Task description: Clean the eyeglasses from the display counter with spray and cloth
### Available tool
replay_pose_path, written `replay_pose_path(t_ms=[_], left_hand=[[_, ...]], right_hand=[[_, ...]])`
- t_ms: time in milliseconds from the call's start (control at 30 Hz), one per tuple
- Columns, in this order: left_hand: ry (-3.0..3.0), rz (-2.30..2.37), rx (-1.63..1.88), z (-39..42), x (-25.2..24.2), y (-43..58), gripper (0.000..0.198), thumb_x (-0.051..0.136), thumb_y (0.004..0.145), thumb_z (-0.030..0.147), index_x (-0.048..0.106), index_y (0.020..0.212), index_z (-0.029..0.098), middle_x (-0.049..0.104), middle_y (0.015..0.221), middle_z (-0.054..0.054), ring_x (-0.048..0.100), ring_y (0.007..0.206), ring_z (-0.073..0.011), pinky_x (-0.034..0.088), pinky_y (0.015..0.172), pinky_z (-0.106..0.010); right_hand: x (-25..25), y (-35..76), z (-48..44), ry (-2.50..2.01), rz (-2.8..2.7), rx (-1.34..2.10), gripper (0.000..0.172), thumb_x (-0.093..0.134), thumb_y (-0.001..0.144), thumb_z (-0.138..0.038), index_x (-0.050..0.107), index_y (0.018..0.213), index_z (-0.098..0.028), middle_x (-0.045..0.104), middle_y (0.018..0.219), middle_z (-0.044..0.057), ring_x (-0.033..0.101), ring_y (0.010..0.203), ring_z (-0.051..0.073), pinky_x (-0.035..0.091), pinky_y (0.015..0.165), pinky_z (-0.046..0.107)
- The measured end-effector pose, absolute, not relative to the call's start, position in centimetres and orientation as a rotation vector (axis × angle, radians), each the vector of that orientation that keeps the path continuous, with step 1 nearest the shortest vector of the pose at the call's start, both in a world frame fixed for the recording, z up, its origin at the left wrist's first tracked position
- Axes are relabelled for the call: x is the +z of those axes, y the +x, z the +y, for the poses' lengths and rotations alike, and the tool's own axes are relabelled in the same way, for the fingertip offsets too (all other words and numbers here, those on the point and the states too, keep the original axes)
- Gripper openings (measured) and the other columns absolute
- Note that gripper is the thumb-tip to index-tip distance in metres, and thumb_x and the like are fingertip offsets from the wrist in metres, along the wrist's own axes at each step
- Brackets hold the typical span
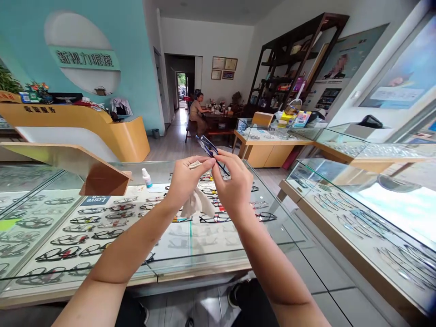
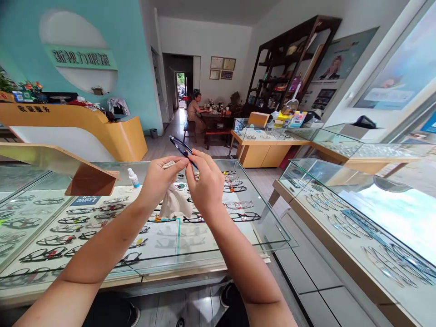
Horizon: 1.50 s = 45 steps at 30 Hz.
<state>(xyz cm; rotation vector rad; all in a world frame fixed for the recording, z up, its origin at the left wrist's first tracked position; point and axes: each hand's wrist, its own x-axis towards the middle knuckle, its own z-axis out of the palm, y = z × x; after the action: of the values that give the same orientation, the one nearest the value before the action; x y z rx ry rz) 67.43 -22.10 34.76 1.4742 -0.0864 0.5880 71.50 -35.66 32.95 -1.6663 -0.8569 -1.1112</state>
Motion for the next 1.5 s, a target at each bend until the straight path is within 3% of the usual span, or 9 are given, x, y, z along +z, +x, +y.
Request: replay_pose_path(t_ms=[167, 267, 333, 400, 467, 533, 700, 1000, 1500], left_hand=[[1.548, -0.057, 0.55, -25.8, 33.5, 66.6, 0.039, 0.093, 0.078, 0.053, 0.088, 0.096, 0.019, 0.083, 0.091, -0.006, 0.074, 0.094, -0.0226, 0.058, 0.089, -0.033], [1.815, -0.13, 0.569, -26.9, 34.3, 66.5, 0.034, 0.084, 0.087, 0.053, 0.088, 0.095, 0.021, 0.085, 0.099, -0.007, 0.074, 0.094, -0.0235, 0.056, 0.087, -0.033], [2.078, -0.205, 0.489, -27.4, 35.4, 67.2, 0.032, 0.078, 0.09, 0.052, 0.088, 0.092, 0.022, 0.085, 0.096, -0.006, 0.073, 0.089, -0.0239, 0.054, 0.081, -0.034], [2.347, -0.23, 0.343, -28.1, 36.5, 68.7, 0.027, 0.078, 0.088, 0.048, 0.088, 0.089, 0.023, 0.082, 0.086, -0.005, 0.071, 0.08, -0.0239, 0.051, 0.074, -0.034], [2.565, -0.276, 0.205, -29.2, 37.2, 70.9, 0.021, 0.079, 0.086, 0.042, 0.089, 0.088, 0.024, 0.082, 0.084, -0.006, 0.071, 0.08, -0.0245, 0.05, 0.073, -0.034], [2.707, -0.326, 0.112, -30.7, 37.0, 73.3, 0.016, 0.081, 0.083, 0.036, 0.089, 0.09, 0.024, 0.083, 0.089, -0.006, 0.073, 0.085, -0.0249, 0.05, 0.075, -0.032], [2.902, -0.323, -0.204, -34.8, 34.5, 78.5, 0.018, 0.084, 0.082, 0.028, 0.09, 0.098, 0.023, 0.086, 0.1, -0.006, 0.076, 0.092, -0.0249, 0.053, 0.079, -0.031], [3.083, -0.247, -0.363, -39.1, 30.9, 82.0, 0.034, 0.091, 0.08, 0.032, 0.088, 0.111, 0.018, 0.084, 0.116, -0.017, 0.077, 0.114, -0.0352, 0.059, 0.095, -0.037], [3.175, -0.21, -0.438, -39.2, 27.5, 84.9, 0.041, 0.088, 0.082, 0.033, 0.085, 0.121, 0.02, 0.083, 0.124, -0.017, 0.075, 0.122, -0.0346, 0.06, 0.101, -0.039]], right_hand=[[30.3, 68.4, -40.0, -1.706, -0.818, -1.083, 0.024, 0.063, 0.106, -0.023, 0.076, 0.126, -0.022, 0.08, 0.138, 0.016, 0.076, 0.13, 0.027, 0.066, 0.106, 0.045], [28.7, 68.7, -44.7, -1.699, -0.724, -0.929, 0.017, 0.063, 0.104, -0.031, 0.075, 0.113, -0.023, 0.081, 0.129, 0.014, 0.077, 0.119, 0.026, 0.066, 0.081, 0.036], [26.9, 70.6, -48.7, -1.74, -0.56, -0.854, 0.018, 0.063, 0.1, -0.037, 0.07, 0.092, -0.023, 0.079, 0.099, 0.008, 0.073, 0.092, 0.022, 0.056, 0.064, 0.028], [24.3, 73.2, -52.8, -1.829, -0.353, -0.75, 0.038, 0.065, 0.094, -0.042, 0.047, 0.066, -0.024, 0.05, 0.061, -0.004, 0.047, 0.061, 0.014, 0.039, 0.056, 0.026], [21.5, 75.5, -56.3, -1.912, -0.151, -0.593, 0.052, 0.062, 0.091, -0.047, 0.027, 0.059, -0.027, 0.024, 0.055, -0.007, 0.026, 0.058, 0.011, 0.024, 0.055, 0.03], [19.0, 76.8, -58.8, -1.96, -0.053, -0.434, 0.053, 0.06, 0.088, -0.052, 0.022, 0.059, -0.028, 0.016, 0.056, -0.007, 0.019, 0.059, 0.011, 0.018, 0.057, 0.033], [16.1, 76.4, -60.6, -1.956, -0.045, -0.308, 0.052, 0.058, 0.088, -0.054, 0.021, 0.061, -0.028, 0.016, 0.058, -0.006, 0.018, 0.06, 0.011, 0.015, 0.058, 0.034], [16.2, 75.6, -60.4, -1.926, -0.1, -0.218, 0.055, 0.06, 0.093, -0.051, 0.02, 0.064, -0.028, 0.015, 0.062, -0.006, 0.015, 0.063, 0.012, 0.014, 0.059, 0.035], [16.5, 75.3, -60.6, -1.887, -0.152, -0.171, 0.056, 0.06, 0.093, -0.053, 0.019, 0.064, -0.027, 0.015, 0.064, -0.005, 0.013, 0.063, 0.011, 0.012, 0.06, 0.035]])
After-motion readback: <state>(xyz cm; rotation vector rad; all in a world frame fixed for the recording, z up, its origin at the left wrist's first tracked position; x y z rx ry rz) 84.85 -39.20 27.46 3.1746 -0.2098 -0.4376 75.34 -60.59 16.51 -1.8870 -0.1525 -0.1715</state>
